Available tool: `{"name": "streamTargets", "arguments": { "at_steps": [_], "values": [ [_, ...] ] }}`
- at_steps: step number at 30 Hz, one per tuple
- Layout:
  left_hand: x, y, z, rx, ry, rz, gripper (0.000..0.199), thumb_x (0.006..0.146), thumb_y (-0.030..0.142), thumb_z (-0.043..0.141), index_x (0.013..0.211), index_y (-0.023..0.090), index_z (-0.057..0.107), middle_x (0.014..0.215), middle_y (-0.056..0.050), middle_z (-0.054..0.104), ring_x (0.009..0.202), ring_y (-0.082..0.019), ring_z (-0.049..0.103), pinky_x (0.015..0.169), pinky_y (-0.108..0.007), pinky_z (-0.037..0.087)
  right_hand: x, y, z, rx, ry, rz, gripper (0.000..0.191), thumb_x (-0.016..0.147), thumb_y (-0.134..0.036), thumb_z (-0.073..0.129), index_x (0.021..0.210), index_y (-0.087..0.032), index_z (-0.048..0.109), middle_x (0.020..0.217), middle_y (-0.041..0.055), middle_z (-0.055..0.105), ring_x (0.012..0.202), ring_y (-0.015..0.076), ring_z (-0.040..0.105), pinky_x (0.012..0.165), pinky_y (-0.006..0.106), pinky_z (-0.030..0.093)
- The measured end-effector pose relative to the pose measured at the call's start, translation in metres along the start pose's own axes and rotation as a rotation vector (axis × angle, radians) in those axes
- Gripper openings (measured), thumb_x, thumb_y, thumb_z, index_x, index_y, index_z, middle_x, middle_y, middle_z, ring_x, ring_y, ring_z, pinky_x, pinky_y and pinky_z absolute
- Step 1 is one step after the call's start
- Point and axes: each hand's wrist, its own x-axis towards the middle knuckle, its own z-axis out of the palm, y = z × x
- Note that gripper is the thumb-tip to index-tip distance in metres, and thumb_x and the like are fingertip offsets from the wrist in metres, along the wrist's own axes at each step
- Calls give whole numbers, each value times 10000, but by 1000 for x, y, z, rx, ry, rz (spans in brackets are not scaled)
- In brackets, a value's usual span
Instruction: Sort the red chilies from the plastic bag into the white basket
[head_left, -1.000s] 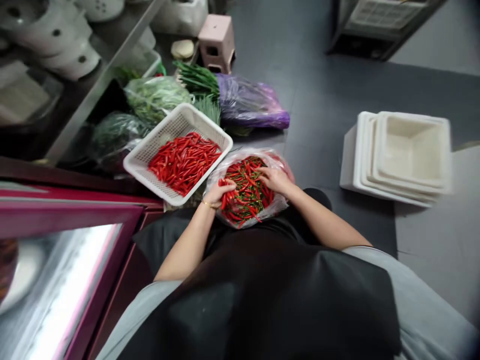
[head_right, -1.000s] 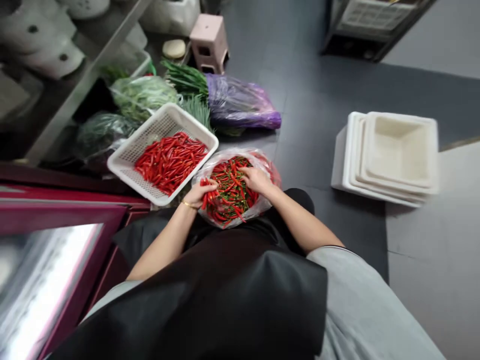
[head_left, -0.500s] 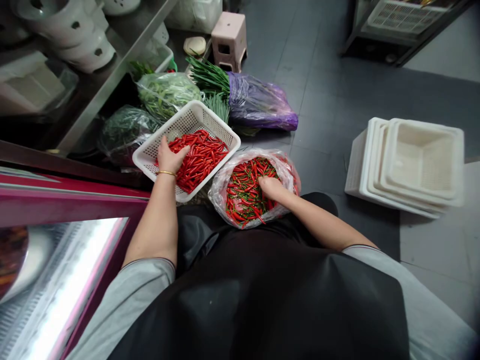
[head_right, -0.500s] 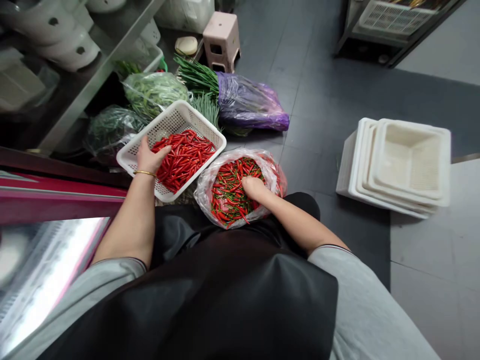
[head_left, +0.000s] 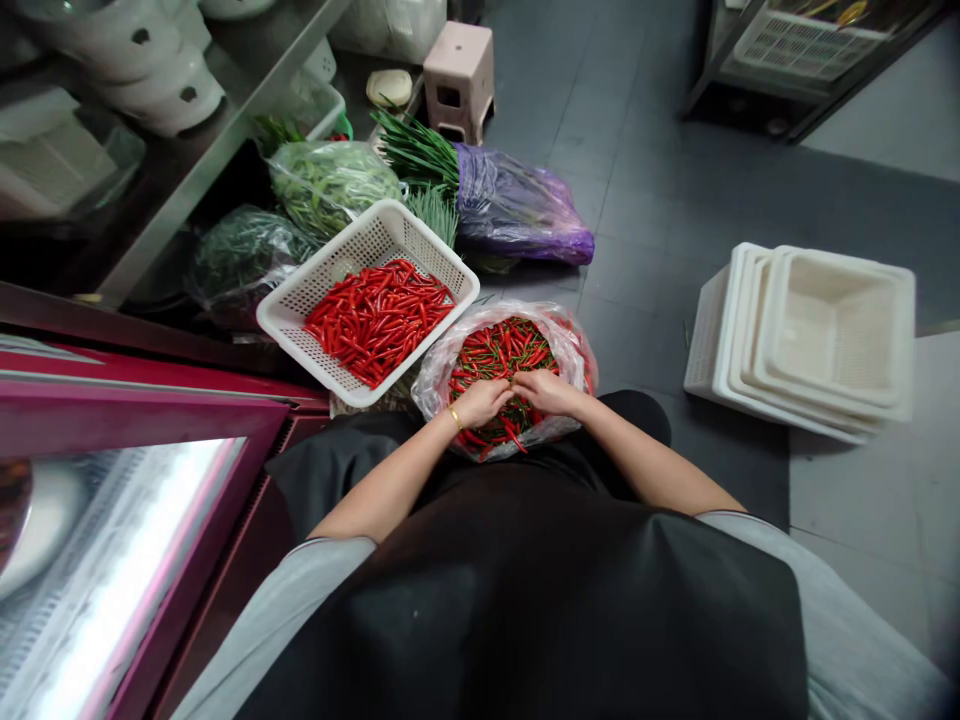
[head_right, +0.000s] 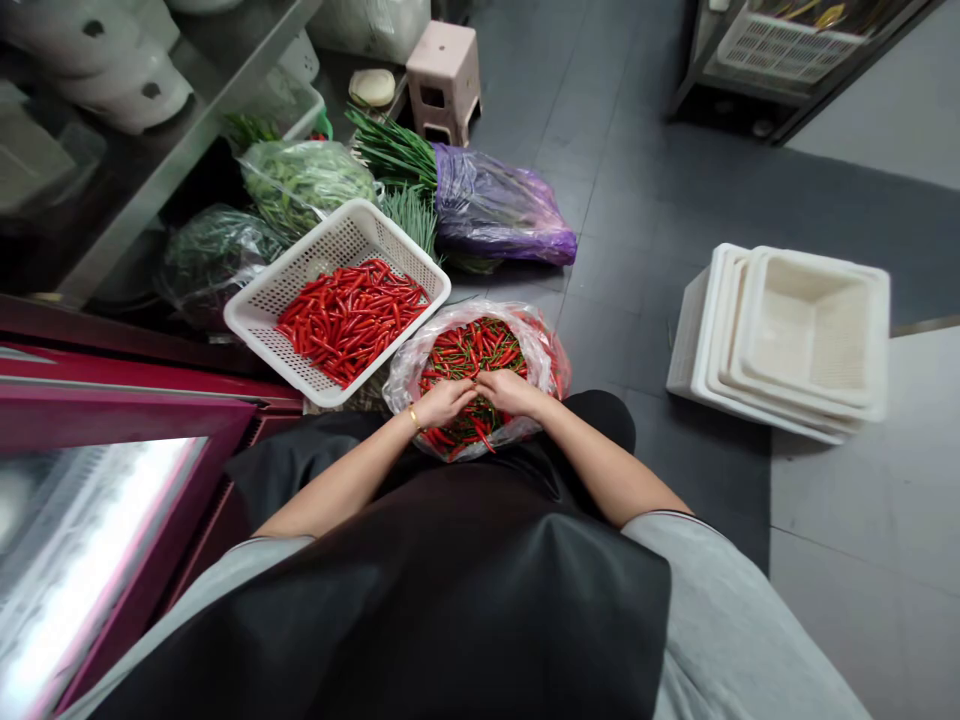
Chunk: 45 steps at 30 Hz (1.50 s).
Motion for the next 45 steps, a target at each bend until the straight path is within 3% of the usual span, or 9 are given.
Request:
{"name": "streamTargets", "arguments": {
  "at_steps": [4,8,12,16,20,27,35,40,45],
  "values": [
    [-45,19,-16,-605,-331,11,364,904,498,466,818,157,561,504,45,425,443,-109,469,517,-258,441,-22,-4,18,415,-133,-157,423,996,-499,258,891,-176,510,517,-84,390,443,97,406,521,230,385],
    [-54,19,-41,-872,-54,21,358,844,516,553,834,158,555,518,54,391,426,-95,415,453,-239,391,-17,2,11,-49,25,-151,346,966,-446,411,1052,-154,576,827,54,605,759,165,574,722,304,449],
    [-30,-7,-49,-433,301,-41,206,794,350,630,750,166,551,553,49,428,473,-82,386,515,-232,380,5,16,10,-694,53,-38,310,906,-365,537,1071,-131,656,1073,167,596,1005,270,531,827,368,403],
    [-4,-22,-17,159,309,103,120,843,220,535,815,161,635,834,-63,635,810,-179,575,816,-332,456,20,22,15,-847,-38,38,321,960,-259,404,953,-114,690,979,164,629,934,253,554,778,341,392],
    [3,-15,10,198,237,140,112,854,210,517,906,166,607,901,-87,635,888,-210,585,860,-362,449,15,14,-1,-601,-1,-9,355,965,-353,431,900,-107,678,891,129,648,804,190,572,723,287,393],
    [-26,1,-9,-830,-95,-73,378,869,565,500,787,200,446,536,90,267,396,-56,224,391,-194,234,14,0,-2,290,-34,-146,537,953,-554,339,840,-121,635,706,28,638,607,119,554,613,243,434],
    [-22,-7,-23,-956,334,-108,394,718,499,724,823,198,492,495,105,331,373,-32,251,360,-174,201,84,-11,4,-722,-61,155,527,883,-592,476,1010,-128,692,1030,180,698,940,276,660,769,325,487],
    [-15,-32,-37,-947,435,-364,366,667,440,771,699,162,535,412,94,335,339,-36,292,341,-191,244,119,-11,-6,-840,15,279,473,939,-447,442,1139,-69,643,1199,255,626,989,313,661,778,371,508],
    [3,-33,-20,-1113,346,-523,376,693,434,770,780,143,548,440,114,307,334,-11,244,347,-153,155,90,-4,-6,-778,-25,198,408,971,-341,363,1084,-80,655,1009,210,702,951,301,665,800,371,494]
  ]
}}
